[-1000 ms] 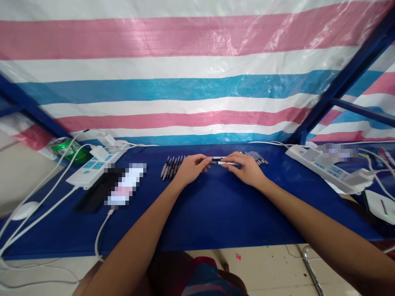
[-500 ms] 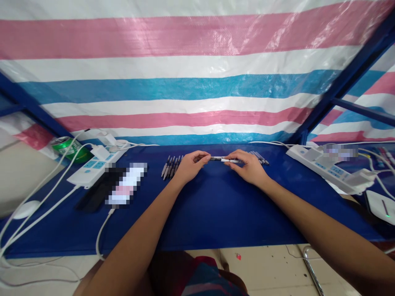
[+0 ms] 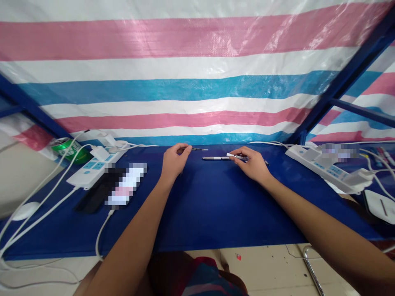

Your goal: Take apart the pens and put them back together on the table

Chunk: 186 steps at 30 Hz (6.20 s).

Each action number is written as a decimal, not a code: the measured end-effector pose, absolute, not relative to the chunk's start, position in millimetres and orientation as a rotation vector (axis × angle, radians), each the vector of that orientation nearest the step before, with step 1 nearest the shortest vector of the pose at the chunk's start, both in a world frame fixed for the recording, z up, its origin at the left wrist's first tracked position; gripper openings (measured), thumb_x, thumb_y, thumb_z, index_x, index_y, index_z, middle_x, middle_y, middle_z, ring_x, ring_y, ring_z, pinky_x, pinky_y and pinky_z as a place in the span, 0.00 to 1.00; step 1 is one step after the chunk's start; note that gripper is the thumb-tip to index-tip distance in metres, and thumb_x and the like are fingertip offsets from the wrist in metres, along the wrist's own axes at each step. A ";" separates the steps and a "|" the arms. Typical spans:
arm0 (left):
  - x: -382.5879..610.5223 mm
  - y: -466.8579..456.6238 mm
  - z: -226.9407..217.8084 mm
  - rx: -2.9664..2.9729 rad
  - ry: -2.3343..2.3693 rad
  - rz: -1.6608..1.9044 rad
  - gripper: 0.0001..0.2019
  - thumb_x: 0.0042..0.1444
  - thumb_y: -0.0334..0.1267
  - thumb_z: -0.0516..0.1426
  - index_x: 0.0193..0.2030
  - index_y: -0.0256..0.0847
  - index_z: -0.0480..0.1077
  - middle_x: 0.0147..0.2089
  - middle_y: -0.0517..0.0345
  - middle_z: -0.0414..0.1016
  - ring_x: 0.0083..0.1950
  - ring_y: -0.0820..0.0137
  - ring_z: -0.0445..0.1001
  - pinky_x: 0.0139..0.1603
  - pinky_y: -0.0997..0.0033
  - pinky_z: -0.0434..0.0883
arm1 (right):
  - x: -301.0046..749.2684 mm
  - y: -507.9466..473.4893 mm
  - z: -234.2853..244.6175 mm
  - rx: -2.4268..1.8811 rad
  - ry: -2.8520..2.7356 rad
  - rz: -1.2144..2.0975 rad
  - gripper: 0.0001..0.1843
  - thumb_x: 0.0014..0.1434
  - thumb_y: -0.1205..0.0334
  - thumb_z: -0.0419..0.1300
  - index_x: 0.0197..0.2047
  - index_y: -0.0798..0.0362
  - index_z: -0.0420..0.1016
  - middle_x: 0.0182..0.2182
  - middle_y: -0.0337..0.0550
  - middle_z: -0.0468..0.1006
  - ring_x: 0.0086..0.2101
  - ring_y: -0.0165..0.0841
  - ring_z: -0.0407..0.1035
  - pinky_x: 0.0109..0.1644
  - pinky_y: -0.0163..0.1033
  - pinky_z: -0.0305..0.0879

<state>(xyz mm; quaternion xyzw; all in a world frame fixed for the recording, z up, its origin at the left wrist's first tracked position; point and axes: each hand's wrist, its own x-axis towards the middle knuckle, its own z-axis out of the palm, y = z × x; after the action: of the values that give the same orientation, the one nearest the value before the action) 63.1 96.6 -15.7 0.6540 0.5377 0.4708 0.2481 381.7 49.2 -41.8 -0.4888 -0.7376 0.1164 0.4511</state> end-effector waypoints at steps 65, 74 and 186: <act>-7.9 105.8 1.3 2.003 2.210 0.407 0.25 0.63 0.41 0.61 0.65 0.37 0.64 0.51 0.38 0.82 0.54 0.46 0.81 0.54 0.52 0.74 | 379.2 48.4 -42.9 -1.254 -1.917 0.283 0.11 0.69 0.51 0.66 0.48 0.45 0.86 0.39 0.43 0.87 0.36 0.40 0.78 0.42 0.45 0.75; 55.3 87.9 -2.0 2.546 1.134 0.857 0.14 0.74 0.39 0.52 0.56 0.43 0.77 0.56 0.47 0.75 0.57 0.61 0.76 0.62 0.61 0.72 | 381.0 50.6 -46.6 -1.171 -1.974 0.329 0.10 0.68 0.57 0.66 0.51 0.44 0.84 0.45 0.45 0.86 0.43 0.42 0.80 0.48 0.48 0.76; 102.7 75.2 -37.9 1.860 0.901 0.813 0.26 0.61 0.49 0.68 0.64 0.44 0.75 0.55 0.48 0.84 0.55 0.59 0.83 0.55 0.58 0.78 | 367.2 33.0 -36.4 -0.959 -2.158 0.295 0.14 0.72 0.56 0.63 0.58 0.47 0.79 0.49 0.49 0.85 0.48 0.45 0.81 0.53 0.52 0.78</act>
<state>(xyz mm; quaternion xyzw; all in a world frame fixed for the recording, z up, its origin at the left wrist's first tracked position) 102.7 75.2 -37.9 0.7504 0.3635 0.3279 0.4442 367.2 33.0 -36.4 -0.3743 -0.8417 0.1150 0.3718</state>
